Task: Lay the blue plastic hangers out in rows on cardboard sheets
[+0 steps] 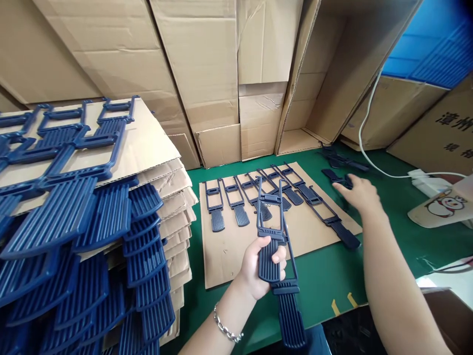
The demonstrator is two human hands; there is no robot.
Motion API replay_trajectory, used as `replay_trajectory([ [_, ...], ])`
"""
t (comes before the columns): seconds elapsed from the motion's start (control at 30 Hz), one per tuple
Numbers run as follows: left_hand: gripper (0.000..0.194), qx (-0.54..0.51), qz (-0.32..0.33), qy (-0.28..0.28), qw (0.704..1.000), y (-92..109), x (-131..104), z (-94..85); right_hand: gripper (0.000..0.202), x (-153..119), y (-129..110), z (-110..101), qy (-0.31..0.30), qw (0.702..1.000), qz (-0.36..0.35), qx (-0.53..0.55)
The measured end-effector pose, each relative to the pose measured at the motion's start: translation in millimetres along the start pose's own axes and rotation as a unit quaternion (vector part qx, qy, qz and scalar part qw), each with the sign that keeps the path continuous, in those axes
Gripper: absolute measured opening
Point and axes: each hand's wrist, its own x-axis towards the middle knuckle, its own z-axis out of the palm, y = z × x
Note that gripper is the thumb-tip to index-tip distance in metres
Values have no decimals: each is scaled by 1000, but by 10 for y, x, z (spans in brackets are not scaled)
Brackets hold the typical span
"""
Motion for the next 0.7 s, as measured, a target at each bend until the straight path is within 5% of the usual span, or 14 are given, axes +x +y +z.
replay_trajectory([
  [0.07,25,-5,11,-2,1000,71,7,-22,89,68,190,2,12,998,64,7],
  [0.23,19,-21,73,57,995,259,9,-93,96,154,410,130,-106,989,105,14],
  [0.7,18,-19,104,104,989,297,15,-111,60,40,302,-11,-43,988,150,-10],
])
